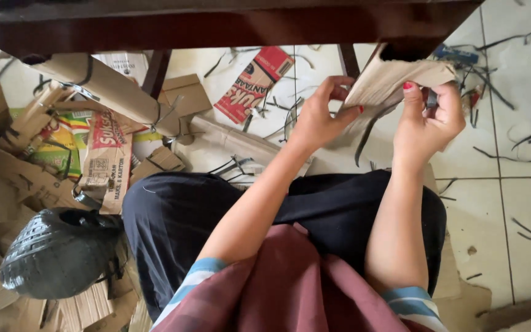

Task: Wrapping furniture legs with cardboard and securing them with plastic ties for protection

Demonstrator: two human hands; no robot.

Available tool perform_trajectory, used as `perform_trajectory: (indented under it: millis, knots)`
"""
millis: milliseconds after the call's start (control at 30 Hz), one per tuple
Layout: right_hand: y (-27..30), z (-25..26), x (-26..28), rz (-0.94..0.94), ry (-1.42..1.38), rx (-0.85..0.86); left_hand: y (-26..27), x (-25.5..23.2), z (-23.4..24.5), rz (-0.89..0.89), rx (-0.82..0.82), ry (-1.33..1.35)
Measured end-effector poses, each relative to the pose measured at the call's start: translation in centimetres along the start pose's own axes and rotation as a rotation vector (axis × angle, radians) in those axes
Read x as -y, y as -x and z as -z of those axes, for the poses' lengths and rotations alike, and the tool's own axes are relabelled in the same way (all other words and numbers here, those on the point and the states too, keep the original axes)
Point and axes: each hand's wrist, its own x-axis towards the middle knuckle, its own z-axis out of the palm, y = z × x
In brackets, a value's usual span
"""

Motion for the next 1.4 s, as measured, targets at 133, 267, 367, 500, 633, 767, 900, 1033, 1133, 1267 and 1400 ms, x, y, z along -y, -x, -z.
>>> perform_trajectory:
  millis: [133, 267, 367, 500, 633, 767, 900, 1033, 1133, 1267, 1400]
  knots:
    - [-1.1, 1.0, -0.4, 0.015, 0.03, 0.004, 1.3, -2.2, -0.8, -0.024, -0.096, 0.011]
    - [-3.1, 2.3, 1.6, 0.035, -0.043, 0.128, 1.9, -5.1, -1.6, -0.04, -0.314, -0.039]
    - [-4.3, 3.5, 2.5, 0.029, -0.057, 0.199, 1.1, -5.3, -2.9, -0.002, -0.3, -0.033]
    - [-6.4, 6.2, 2.2, 0.139, 0.123, 0.219, 0.0, -4.6, -3.8, 0.016, -0.232, -0.097]
    - [-6.9, 8.2, 0.5, -0.008, -0.126, 0.165, -0.4, -3.6, -3.9, 0.054, -0.251, -0.042]
    - [-6.3, 9.0, -0.4, -0.092, -0.199, 0.193, -0.1, -3.8, -4.0, -0.045, -0.362, -0.145]
    - [-6.8, 10.2, 2.4, -0.144, -0.055, 0.489, 0.5, -3.2, -4.3, -0.174, -0.462, -0.224]
    - [-6.1, 10.3, 1.5, -0.003, 0.15, 0.492, 0.5, -4.7, -4.9, -0.189, -0.412, -0.221]
    - [-5.7, 10.1, 2.4, -0.084, 0.115, 0.429, 0.9, -5.1, -5.3, -0.208, -0.398, -0.148]
    - [-4.6, 11.9, 3.0, -0.237, 0.04, 0.329, 1.6, -5.3, -5.3, -0.254, -0.365, -0.173]
    - [-4.1, 12.9, 4.5, -0.255, -0.046, 0.428, 3.2, -9.1, -4.2, -0.116, -0.049, 0.194]
